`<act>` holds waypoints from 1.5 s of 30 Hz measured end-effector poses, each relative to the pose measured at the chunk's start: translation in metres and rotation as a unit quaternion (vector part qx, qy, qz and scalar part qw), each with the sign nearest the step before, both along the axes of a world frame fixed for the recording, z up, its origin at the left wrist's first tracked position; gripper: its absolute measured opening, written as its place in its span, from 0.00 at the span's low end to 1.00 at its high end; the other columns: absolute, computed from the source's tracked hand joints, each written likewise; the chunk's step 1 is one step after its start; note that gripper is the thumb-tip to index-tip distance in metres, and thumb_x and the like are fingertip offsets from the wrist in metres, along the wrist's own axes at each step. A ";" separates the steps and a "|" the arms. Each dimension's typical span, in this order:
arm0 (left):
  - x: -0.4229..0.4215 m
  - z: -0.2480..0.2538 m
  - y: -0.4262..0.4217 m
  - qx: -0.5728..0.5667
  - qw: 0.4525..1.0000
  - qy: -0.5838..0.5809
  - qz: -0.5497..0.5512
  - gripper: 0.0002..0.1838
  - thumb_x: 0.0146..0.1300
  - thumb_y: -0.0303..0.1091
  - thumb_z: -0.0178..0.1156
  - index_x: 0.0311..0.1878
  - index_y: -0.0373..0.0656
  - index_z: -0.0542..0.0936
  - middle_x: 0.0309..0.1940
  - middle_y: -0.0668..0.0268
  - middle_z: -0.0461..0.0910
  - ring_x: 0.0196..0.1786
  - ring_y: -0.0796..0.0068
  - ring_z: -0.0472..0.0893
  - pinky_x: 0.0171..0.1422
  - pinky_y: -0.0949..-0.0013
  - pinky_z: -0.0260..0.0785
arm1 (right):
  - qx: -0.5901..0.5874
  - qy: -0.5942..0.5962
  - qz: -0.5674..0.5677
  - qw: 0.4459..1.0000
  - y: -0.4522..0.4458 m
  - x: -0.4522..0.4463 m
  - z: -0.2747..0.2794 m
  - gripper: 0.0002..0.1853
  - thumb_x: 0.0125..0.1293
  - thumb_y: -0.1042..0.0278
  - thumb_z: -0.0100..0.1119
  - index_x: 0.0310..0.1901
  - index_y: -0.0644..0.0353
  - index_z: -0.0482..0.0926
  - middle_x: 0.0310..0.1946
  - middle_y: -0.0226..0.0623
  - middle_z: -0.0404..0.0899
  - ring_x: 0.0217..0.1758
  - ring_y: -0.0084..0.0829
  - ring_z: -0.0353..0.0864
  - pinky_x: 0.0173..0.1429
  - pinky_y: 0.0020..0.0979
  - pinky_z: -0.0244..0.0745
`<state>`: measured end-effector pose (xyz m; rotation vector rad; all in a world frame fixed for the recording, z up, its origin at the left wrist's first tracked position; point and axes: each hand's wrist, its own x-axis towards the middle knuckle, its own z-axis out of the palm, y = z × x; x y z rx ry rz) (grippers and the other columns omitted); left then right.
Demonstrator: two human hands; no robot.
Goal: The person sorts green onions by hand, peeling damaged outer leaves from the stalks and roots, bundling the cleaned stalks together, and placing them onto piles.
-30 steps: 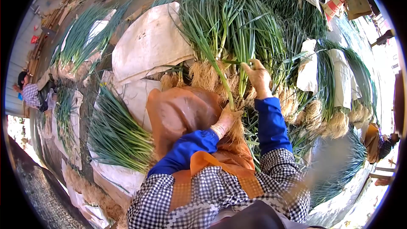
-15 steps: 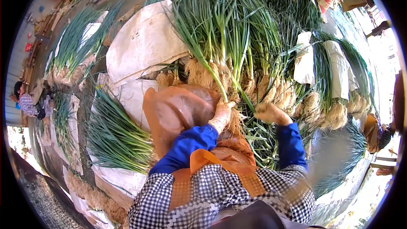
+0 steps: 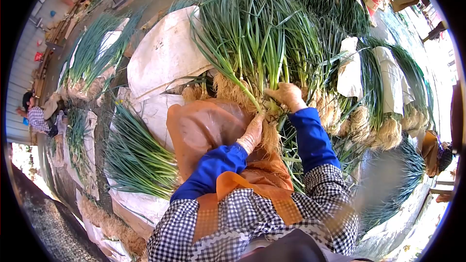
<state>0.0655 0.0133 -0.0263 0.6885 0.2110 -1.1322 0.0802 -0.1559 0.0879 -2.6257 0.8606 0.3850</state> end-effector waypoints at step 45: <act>-0.037 0.012 -0.018 -0.029 0.990 0.084 -0.109 0.10 0.63 0.33 0.55 0.45 0.41 0.75 0.35 0.62 0.79 0.36 0.67 0.79 0.43 0.64 0.74 | 0.542 -0.293 -0.196 0.763 -0.002 -0.091 -0.042 0.16 0.64 0.54 0.54 0.40 0.61 0.76 0.24 0.23 0.72 0.28 0.17 0.69 0.35 0.20 0.66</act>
